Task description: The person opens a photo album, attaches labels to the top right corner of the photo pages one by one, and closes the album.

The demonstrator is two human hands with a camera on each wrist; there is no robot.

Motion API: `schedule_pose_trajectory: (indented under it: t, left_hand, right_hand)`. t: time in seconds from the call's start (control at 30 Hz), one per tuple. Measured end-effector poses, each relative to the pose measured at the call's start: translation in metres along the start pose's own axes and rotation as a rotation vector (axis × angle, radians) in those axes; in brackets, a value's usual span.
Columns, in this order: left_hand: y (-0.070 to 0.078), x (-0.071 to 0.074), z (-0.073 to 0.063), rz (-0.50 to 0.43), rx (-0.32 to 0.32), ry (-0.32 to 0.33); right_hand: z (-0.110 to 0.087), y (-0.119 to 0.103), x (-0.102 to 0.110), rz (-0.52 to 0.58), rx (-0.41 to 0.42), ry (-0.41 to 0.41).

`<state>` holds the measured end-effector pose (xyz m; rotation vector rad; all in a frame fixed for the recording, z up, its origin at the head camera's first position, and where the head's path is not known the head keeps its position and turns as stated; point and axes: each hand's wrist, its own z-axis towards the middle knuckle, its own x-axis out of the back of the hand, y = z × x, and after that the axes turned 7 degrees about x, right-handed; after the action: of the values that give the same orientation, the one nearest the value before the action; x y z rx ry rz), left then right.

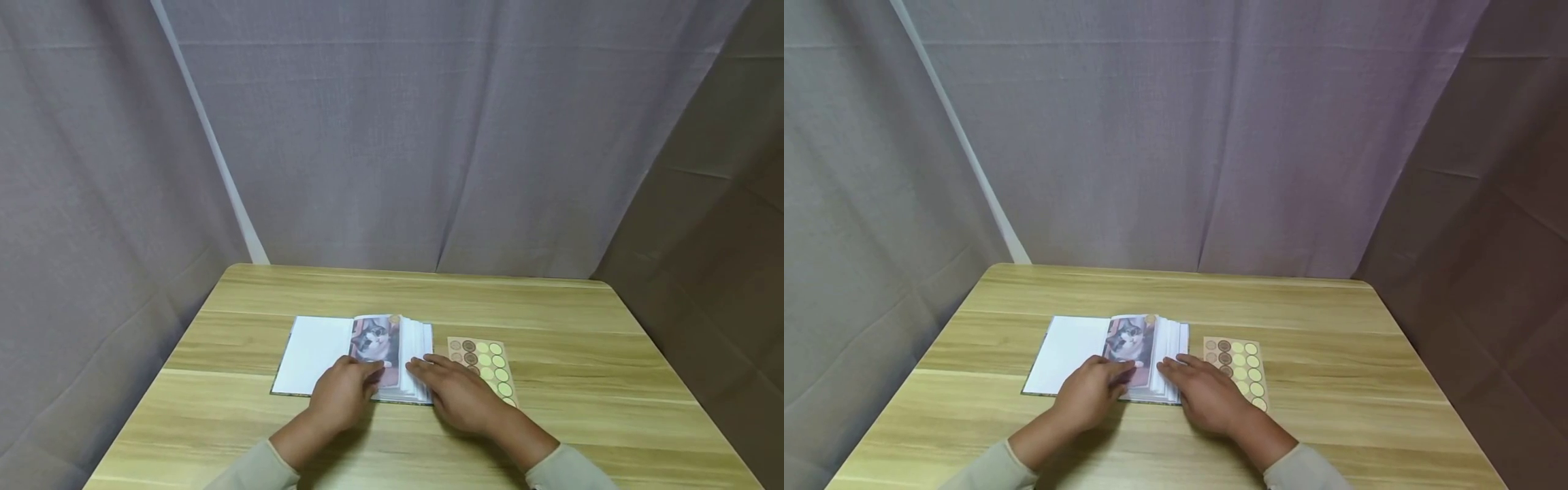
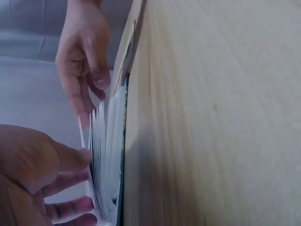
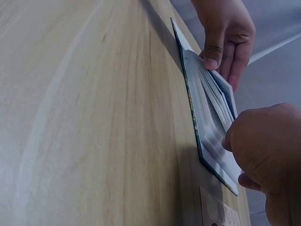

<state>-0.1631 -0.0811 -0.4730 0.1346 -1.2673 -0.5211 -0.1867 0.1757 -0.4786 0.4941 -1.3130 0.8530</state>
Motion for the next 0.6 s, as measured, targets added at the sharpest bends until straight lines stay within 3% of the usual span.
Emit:
schedule_pose_trajectory:
  t: [0.6]
  left_hand:
    - [0.0016, 0.0009, -0.004, -0.108, 0.057, 0.006]
  right_hand:
    - [0.0035, -0.003, -0.0048, -0.038, 0.082, -0.024]
